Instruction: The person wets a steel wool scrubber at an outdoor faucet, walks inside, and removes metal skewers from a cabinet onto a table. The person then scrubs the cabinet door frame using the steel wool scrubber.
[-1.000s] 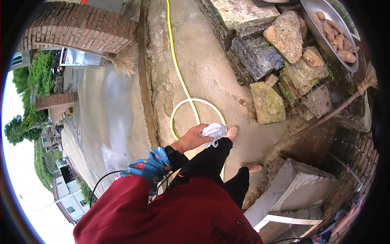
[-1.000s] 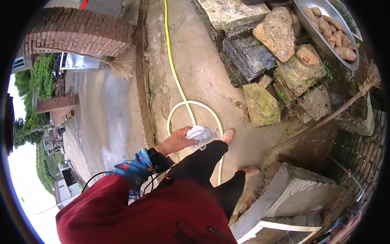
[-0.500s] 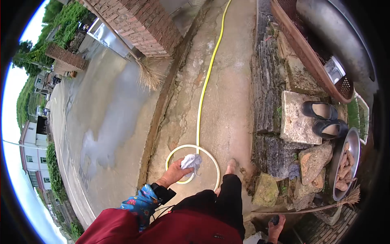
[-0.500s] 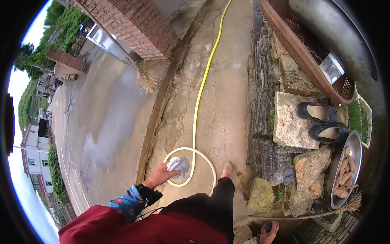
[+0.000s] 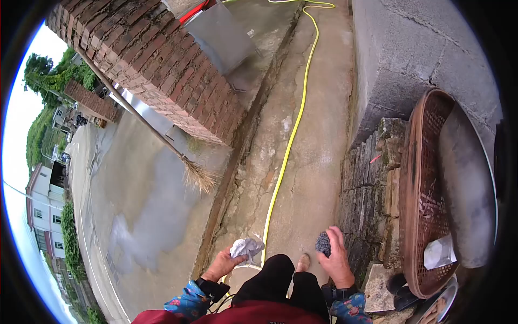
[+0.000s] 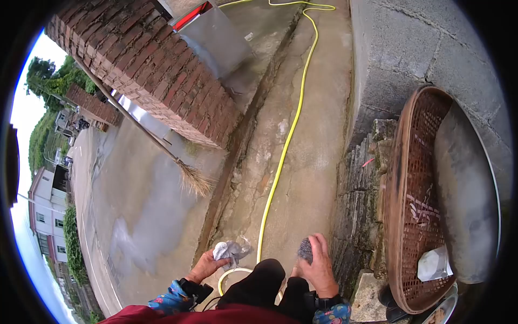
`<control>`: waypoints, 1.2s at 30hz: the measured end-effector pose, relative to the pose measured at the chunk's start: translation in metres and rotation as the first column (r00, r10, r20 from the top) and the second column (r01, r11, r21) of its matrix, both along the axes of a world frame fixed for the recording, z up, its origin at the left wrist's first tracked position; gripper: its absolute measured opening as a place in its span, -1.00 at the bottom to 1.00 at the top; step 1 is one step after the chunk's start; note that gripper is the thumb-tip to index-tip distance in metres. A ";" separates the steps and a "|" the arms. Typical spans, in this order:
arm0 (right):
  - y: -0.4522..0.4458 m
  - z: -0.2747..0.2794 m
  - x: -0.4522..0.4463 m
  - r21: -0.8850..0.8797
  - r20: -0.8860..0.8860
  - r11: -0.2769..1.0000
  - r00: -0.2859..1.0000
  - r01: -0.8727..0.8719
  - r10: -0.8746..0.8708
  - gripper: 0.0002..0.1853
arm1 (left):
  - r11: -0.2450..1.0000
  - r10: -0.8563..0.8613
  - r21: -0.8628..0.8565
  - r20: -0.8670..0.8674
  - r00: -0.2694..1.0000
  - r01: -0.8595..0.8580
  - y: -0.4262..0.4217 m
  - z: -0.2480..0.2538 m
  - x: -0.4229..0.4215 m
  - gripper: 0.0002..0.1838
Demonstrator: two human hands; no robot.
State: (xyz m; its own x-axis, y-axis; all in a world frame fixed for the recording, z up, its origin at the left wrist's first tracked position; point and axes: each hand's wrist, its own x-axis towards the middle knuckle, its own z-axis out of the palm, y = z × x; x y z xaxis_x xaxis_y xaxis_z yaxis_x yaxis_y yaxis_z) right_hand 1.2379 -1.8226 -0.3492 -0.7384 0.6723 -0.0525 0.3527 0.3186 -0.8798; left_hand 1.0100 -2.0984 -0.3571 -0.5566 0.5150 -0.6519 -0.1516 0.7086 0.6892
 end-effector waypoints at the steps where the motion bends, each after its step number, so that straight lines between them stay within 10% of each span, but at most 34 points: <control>1: 0.023 0.003 -0.032 0.034 -0.043 0.999 0.999 0.006 -0.005 -0.31 | 0.998 0.033 0.048 -0.031 0.999 -0.032 0.014 0.002 -0.016 -0.56; 9: 0.241 0.025 -0.255 0.178 -0.247 0.973 0.964 0.150 -0.104 -0.27 | 0.993 0.095 0.055 0.086 0.992 -0.100 0.175 -0.002 -0.187 -0.63; 12: 0.346 0.018 -0.339 0.271 -0.206 0.950 0.973 0.154 -0.099 -0.35 | 0.999 0.031 0.039 -0.114 0.993 -0.027 0.263 -0.001 -0.256 -0.61; 20: 0.609 0.167 -0.493 0.364 -0.371 0.900 0.924 0.239 -0.095 -0.38 | 0.986 0.008 0.166 -0.128 0.992 0.014 0.489 0.037 -0.427 -0.58; 22: 0.669 0.202 -0.516 0.149 -0.472 0.981 0.881 0.126 -0.041 -0.38 | 0.959 0.019 0.284 -0.076 0.997 0.004 0.555 0.053 -0.462 -0.59; 23: 0.703 0.200 -0.527 0.160 -0.497 0.980 0.867 0.119 -0.024 -0.38 | 0.975 -0.013 0.220 -0.097 0.995 0.034 0.591 0.071 -0.479 -0.54; 25: 0.777 0.173 -0.539 -0.362 -0.657 0.932 0.718 -0.035 -0.228 -0.38 | 0.966 -0.083 0.227 -0.171 0.982 0.121 0.649 0.076 -0.512 -0.54; 26: 0.820 0.138 -0.544 -0.341 -0.410 0.932 0.873 0.121 -0.263 -0.40 | 0.959 -0.044 0.271 -0.151 0.988 0.084 0.670 0.068 -0.519 -0.56; 27: 0.864 0.090 -0.558 -0.277 -0.161 0.918 0.928 0.284 -0.336 -0.41 | 0.946 -0.040 0.310 -0.165 0.986 0.090 0.695 0.066 -0.545 -0.58; 29: 0.911 0.019 -0.566 0.502 -0.028 0.847 0.982 0.176 -0.187 -0.41 | 0.963 -0.002 0.263 -0.201 0.980 0.056 0.747 0.098 -0.572 -0.56; 31: 0.933 0.001 -0.583 -0.008 -0.135 0.954 0.945 0.301 -0.299 -0.42 | 0.942 -0.001 0.326 -0.223 0.975 0.075 0.785 0.097 -0.606 -0.58; 36: 1.019 0.010 -0.663 -0.133 -0.089 0.936 0.937 0.325 -0.338 -0.39 | 0.907 0.243 0.376 -0.104 0.964 -0.188 0.894 0.139 -0.689 -0.64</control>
State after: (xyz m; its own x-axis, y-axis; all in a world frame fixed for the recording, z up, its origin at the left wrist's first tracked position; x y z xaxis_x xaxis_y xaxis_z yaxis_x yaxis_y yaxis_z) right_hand 0.5745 -0.8035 -0.3395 -0.4798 0.8741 -0.0755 0.3210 0.0948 -0.9423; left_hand 0.3210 -1.2045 -0.2180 -0.7550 0.5555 -0.3484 -0.1515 0.3692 0.9169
